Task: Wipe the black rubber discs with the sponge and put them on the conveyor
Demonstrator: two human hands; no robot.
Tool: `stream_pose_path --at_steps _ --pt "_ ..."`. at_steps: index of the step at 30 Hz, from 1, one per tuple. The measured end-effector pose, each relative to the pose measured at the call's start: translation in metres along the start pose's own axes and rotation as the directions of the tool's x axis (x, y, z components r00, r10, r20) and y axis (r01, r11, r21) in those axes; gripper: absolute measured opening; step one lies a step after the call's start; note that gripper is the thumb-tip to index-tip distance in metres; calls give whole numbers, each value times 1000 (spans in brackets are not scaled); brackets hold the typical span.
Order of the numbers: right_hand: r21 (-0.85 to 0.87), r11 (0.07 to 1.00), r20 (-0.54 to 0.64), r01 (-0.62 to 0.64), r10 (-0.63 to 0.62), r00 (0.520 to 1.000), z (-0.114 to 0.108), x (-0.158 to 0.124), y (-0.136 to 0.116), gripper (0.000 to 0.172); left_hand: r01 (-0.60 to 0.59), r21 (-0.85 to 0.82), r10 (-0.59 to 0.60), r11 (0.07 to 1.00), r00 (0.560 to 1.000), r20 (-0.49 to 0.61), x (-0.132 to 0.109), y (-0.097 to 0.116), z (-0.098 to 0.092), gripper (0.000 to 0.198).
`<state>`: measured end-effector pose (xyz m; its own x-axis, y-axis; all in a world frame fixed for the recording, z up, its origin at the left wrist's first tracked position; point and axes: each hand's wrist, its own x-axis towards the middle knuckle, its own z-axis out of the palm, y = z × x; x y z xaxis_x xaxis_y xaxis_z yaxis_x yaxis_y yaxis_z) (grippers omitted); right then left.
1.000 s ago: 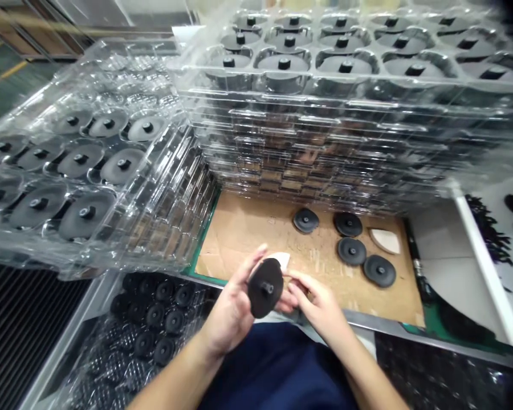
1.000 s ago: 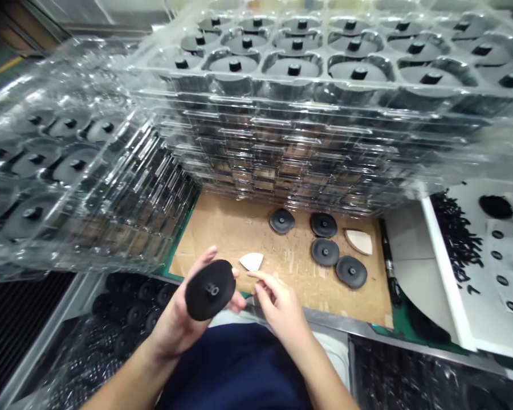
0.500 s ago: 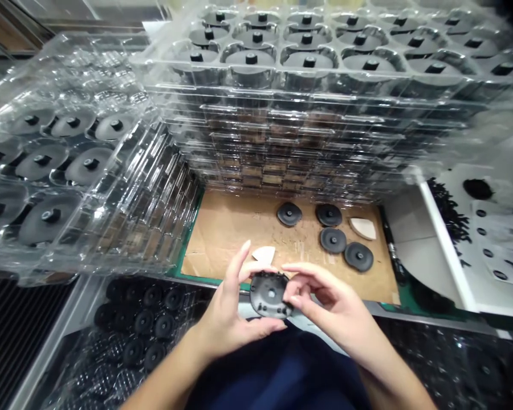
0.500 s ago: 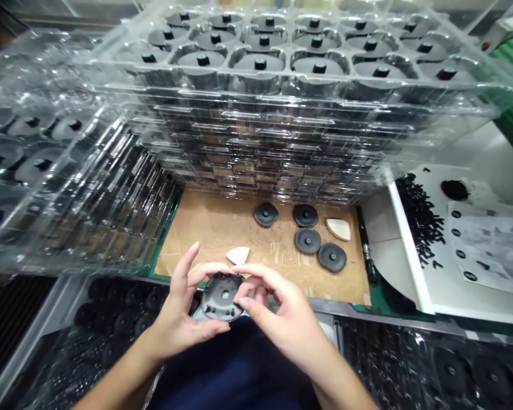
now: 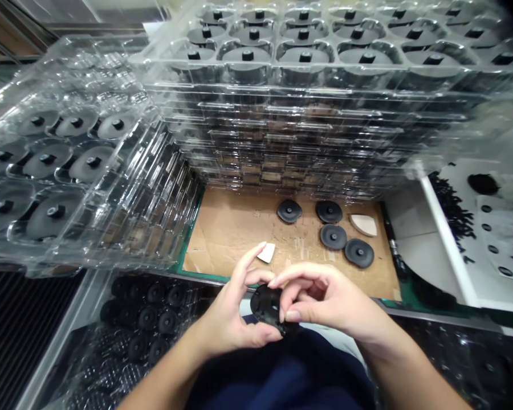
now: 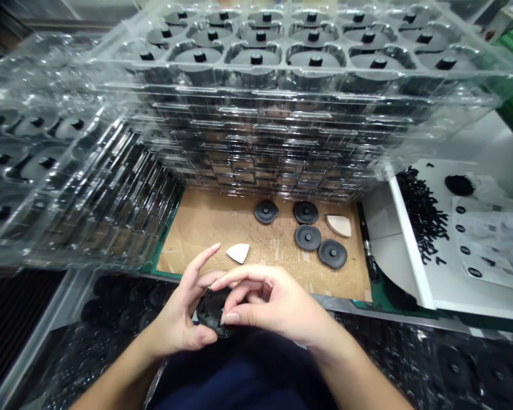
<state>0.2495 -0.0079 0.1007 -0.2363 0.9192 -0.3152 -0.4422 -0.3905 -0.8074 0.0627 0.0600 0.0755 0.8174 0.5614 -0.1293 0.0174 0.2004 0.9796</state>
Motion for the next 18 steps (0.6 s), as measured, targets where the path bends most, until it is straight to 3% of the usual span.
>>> stream_pose_path --at_steps 5,9,18 --pt "8 1000 21 -8 8 1000 -1 -1 -2 23 43 -28 -42 999 999 33 3 3 0 97" --pt "-33 999 10 -8 8 1000 -2 -3 -3 11 71 -60 -68 996 997 37 5 4 2 102" --pt "-127 988 -212 88 -113 971 -11 -16 8 12 9 -14 -10 1000 999 -52 11 -1 6 96"
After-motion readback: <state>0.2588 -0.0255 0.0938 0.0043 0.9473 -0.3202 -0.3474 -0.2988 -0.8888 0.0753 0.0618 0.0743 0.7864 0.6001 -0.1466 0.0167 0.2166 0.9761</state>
